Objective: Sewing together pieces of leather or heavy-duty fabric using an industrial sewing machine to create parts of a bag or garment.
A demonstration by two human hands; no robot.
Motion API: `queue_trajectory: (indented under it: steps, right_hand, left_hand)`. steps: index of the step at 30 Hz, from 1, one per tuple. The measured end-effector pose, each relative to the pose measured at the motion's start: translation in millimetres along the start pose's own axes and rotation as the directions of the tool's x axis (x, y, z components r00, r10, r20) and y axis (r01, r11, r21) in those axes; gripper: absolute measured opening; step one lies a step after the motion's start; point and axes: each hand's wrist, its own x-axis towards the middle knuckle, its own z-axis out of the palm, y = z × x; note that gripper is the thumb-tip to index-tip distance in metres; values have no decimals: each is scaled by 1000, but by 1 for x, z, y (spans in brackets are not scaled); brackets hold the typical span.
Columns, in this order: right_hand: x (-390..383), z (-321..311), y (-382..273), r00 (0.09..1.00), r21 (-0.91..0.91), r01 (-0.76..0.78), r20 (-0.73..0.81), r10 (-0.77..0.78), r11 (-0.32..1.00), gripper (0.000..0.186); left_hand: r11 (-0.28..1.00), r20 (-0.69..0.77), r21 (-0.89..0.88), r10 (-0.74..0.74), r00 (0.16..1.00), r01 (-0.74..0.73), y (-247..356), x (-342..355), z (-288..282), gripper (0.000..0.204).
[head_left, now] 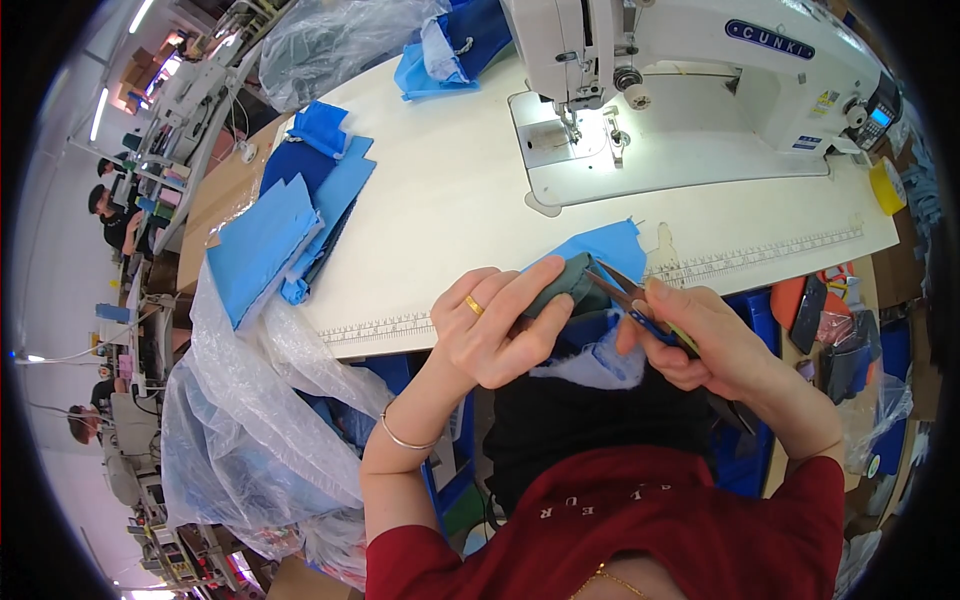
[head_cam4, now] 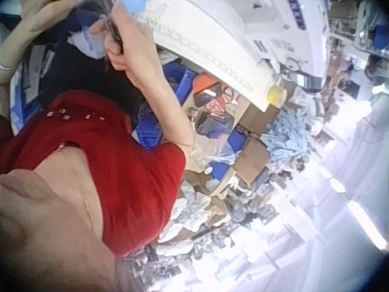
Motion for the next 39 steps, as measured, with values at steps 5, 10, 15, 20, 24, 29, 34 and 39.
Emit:
queue_trajectory:
  steps: [5, 10, 15, 20, 24, 29, 34, 39]
  right_hand:
    - [4, 6, 6, 992, -73, 124, -25, -126, 990, 54]
    - [5, 5, 9, 969, -116, 243, -19, -247, 963, 48]
    - [6, 0, 18, 884, -195, 465, 48, -465, 864, 39]
    - [3, -17, 25, 658, 422, 674, 29, -752, 607, 41]
    - [-20, -41, -23, 568, 297, 820, -303, -766, 490, 50]
    - [17, -19, 1, 732, -451, 488, -255, -632, 747, 20]
    - [30, -9, -1, 753, -546, 485, -137, -644, 683, 15]
    - [33, -12, 2, 642, -737, 492, -53, -765, 464, 15]
  left_hand:
    - [999, -31, -34, -13, 999, 12, -2, 0, 3, 27]
    - [999, -100, -32, 32, 994, -35, -5, 2, 6, 24]
    - [995, -140, -98, 19, 990, -33, -6, 12, 8, 23]
    - [998, -22, -70, 4, 1000, -5, -12, 4, 18, 19]
    - [997, -26, -79, -2, 1000, 0, -10, 0, 19, 20]
    - [997, -58, -72, 25, 998, -29, -6, 0, 24, 22]
    - [995, -92, -89, 26, 995, -34, -5, -1, 27, 22]
    - [996, -83, -87, 24, 996, -31, -6, -1, 28, 22]
